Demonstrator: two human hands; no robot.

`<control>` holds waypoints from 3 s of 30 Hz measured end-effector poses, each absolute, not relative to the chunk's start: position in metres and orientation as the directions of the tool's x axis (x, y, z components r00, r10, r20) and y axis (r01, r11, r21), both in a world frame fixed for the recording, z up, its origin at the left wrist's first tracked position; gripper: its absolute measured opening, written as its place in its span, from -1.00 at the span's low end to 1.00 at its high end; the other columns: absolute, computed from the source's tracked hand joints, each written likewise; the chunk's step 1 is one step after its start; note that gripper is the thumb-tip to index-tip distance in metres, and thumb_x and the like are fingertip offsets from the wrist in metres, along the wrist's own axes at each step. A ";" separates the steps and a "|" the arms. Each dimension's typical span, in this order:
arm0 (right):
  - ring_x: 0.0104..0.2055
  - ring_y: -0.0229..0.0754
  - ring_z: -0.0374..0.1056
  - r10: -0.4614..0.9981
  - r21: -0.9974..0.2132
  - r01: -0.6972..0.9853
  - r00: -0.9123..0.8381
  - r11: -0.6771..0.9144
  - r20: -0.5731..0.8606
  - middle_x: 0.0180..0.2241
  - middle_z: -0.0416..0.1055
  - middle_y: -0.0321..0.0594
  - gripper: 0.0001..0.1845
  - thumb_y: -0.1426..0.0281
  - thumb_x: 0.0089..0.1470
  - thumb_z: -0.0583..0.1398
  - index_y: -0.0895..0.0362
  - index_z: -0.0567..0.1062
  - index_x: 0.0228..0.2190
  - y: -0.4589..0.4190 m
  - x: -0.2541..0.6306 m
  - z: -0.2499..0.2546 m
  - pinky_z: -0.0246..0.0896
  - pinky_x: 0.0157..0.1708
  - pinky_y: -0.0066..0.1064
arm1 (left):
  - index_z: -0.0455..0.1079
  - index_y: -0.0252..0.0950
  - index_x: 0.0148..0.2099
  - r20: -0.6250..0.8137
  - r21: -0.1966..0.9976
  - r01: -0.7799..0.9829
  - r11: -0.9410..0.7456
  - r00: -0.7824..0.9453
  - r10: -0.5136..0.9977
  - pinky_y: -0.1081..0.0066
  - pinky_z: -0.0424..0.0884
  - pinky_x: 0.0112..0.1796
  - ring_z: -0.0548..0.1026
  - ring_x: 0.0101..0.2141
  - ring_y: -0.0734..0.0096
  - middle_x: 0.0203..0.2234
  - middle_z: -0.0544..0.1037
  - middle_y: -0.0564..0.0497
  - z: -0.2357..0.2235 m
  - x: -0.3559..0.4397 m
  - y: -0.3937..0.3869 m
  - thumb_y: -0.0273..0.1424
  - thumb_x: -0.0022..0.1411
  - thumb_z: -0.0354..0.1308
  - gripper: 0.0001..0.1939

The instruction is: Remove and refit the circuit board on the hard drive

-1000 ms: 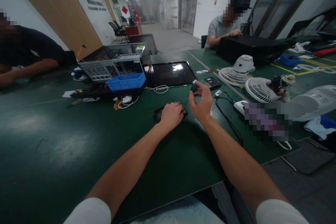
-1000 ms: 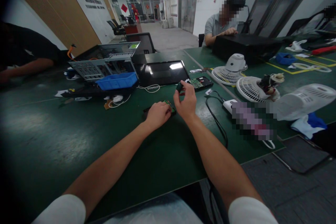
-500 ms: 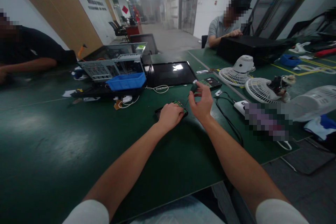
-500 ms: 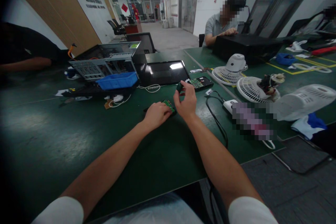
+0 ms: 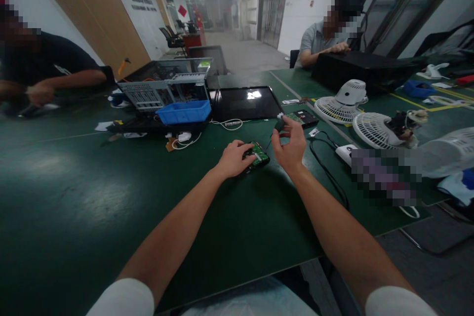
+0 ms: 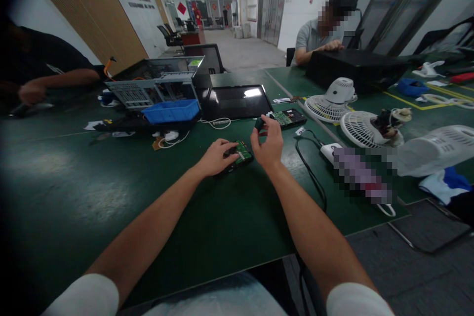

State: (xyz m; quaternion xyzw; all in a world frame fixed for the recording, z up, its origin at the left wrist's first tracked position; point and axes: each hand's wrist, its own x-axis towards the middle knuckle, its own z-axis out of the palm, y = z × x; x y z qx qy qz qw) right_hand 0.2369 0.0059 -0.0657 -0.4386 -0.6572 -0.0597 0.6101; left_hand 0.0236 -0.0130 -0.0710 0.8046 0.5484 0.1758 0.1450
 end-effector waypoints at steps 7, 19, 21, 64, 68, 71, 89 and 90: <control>-0.13 -0.07 0.47 0.503 -0.457 0.647 0.129 0.611 0.855 0.00 0.42 -0.05 -0.50 0.36 0.23 0.23 0.03 0.34 0.18 0.007 0.238 -0.067 0.56 -0.28 -0.21 | 0.34 0.01 0.38 0.022 0.369 0.817 -0.443 0.470 0.883 0.03 0.27 0.20 0.33 0.24 -0.09 0.30 0.31 -0.19 -0.062 0.012 -0.017 0.20 0.30 0.08 -0.27; -0.17 -0.11 0.46 0.538 -0.466 0.619 0.081 0.633 0.839 -0.01 0.41 -0.08 -0.50 0.35 0.22 0.25 0.02 0.34 0.17 0.003 0.233 -0.065 0.55 -0.25 -0.20 | 0.43 -0.12 0.27 -0.097 0.161 0.965 -0.206 0.223 0.970 0.07 0.45 -0.15 0.58 -0.09 -0.20 -0.02 0.53 -0.36 -0.038 0.030 -0.056 0.35 0.28 -0.22 -0.13; -0.17 -0.12 0.46 0.544 -0.467 0.613 0.072 0.637 0.836 -0.01 0.41 -0.09 -0.51 0.35 0.22 0.26 0.01 0.35 0.16 0.001 0.231 -0.064 0.55 -0.24 -0.21 | 0.41 -0.17 0.25 -0.081 0.181 0.965 -0.189 0.206 0.975 0.09 0.45 -0.18 0.60 -0.13 -0.17 -0.07 0.58 -0.33 -0.041 0.027 -0.056 0.29 0.34 -0.23 -0.18; -0.19 -0.13 0.47 0.557 -0.464 0.596 0.033 0.655 0.830 -0.05 0.42 -0.13 -0.52 0.40 0.17 0.26 0.01 0.35 0.11 -0.001 0.226 -0.067 0.55 -0.31 -0.26 | 0.44 -0.06 0.18 -0.022 0.454 0.891 -0.017 0.031 0.999 0.31 0.40 -0.23 0.61 -0.19 0.15 -0.17 0.66 -0.05 -0.082 0.007 -0.017 0.02 0.43 0.01 -0.55; -0.17 -0.12 0.46 0.547 -0.464 0.596 0.050 0.655 0.835 -0.03 0.41 -0.12 -0.52 0.39 0.18 0.26 0.01 0.35 0.12 -0.001 0.226 -0.066 0.55 -0.29 -0.25 | 0.44 -0.08 0.16 -0.016 0.454 0.891 -0.010 0.019 1.000 0.31 0.38 -0.26 0.61 -0.20 0.13 -0.19 0.66 -0.07 -0.083 0.008 -0.017 0.02 0.42 0.02 -0.55; -0.17 -0.11 0.46 0.548 -0.466 0.596 0.051 0.654 0.835 -0.03 0.41 -0.12 -0.52 0.39 0.18 0.26 0.00 0.35 0.12 -0.001 0.227 -0.066 0.55 -0.29 -0.23 | 0.44 -0.10 0.14 -0.002 0.460 0.888 -0.007 0.009 1.000 0.31 0.37 -0.25 0.61 -0.20 0.12 -0.22 0.65 -0.09 -0.083 0.009 -0.019 0.02 0.43 0.02 -0.56; -0.17 -0.10 0.45 0.539 -0.444 0.602 0.027 0.664 0.842 -0.02 0.41 -0.09 -0.53 0.38 0.22 0.24 0.01 0.35 0.14 0.001 0.226 -0.068 0.55 -0.28 -0.22 | 0.45 -0.10 0.14 0.009 0.468 0.884 -0.014 0.011 1.000 0.31 0.38 -0.26 0.61 -0.21 0.12 -0.20 0.65 -0.10 -0.086 0.008 -0.018 0.03 0.43 0.01 -0.55; -0.16 -0.10 0.45 0.542 -0.445 0.603 0.026 0.662 0.840 -0.03 0.41 -0.08 -0.53 0.38 0.22 0.24 0.01 0.35 0.14 0.001 0.226 -0.068 0.55 -0.28 -0.21 | 0.45 -0.10 0.14 0.010 0.467 0.884 -0.014 0.011 1.000 0.30 0.38 -0.25 0.61 -0.21 0.11 -0.20 0.66 -0.10 -0.086 0.008 -0.017 0.03 0.43 0.01 -0.55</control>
